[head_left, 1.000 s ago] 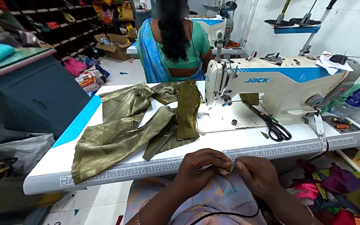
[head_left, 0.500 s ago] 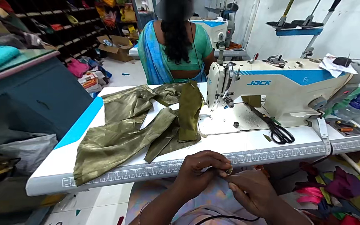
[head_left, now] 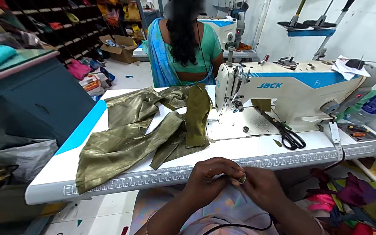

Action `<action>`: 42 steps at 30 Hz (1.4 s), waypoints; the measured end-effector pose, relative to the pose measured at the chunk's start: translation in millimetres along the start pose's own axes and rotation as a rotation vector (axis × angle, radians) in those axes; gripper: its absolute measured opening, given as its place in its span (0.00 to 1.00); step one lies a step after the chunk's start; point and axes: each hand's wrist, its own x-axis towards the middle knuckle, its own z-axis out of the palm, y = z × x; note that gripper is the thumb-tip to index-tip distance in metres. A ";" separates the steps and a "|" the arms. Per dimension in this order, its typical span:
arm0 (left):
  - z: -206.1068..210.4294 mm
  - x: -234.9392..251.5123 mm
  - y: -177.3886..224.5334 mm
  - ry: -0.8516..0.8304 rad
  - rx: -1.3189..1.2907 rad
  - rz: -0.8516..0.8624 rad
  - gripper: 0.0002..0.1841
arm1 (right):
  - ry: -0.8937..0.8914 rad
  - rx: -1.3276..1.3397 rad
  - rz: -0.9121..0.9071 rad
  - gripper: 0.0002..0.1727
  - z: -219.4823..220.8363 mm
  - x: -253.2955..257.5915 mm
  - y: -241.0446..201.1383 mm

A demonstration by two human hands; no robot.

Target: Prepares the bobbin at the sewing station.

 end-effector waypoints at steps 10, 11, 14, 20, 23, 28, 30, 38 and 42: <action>2.5 0.5 0.9 0.020 -0.124 -0.067 0.16 | -0.021 0.004 0.046 0.18 -3.6 4.7 4.9; 1.3 0.4 0.5 0.036 -0.116 -0.071 0.18 | -0.066 0.018 0.011 0.18 -0.7 0.9 -0.4; 0.2 -1.7 -1.2 0.058 -0.113 -0.094 0.21 | -0.118 0.145 -0.126 0.18 -10.7 4.8 -21.7; 4.8 0.0 1.8 0.034 -0.142 -0.081 0.20 | 0.005 0.032 0.067 0.18 -8.8 7.1 6.2; 1.2 -1.5 -1.2 0.074 -0.102 -0.078 0.20 | -0.135 0.132 -0.057 0.19 -4.5 -0.3 -12.3; 4.8 -0.6 0.7 0.035 -0.164 -0.095 0.19 | 0.047 0.083 -0.008 0.20 -18.5 14.9 -9.7; 4.5 0.1 0.4 0.046 -0.143 -0.074 0.19 | 0.010 0.035 0.055 0.18 -7.1 8.1 3.6; 4.8 -1.1 -7.3 0.019 -0.204 -0.022 0.17 | 0.072 0.041 -0.009 0.20 -16.1 14.1 -3.8; 2.6 -0.3 -8.2 0.083 -0.183 0.008 0.18 | -0.074 -0.050 -0.030 0.17 -2.8 3.0 -7.7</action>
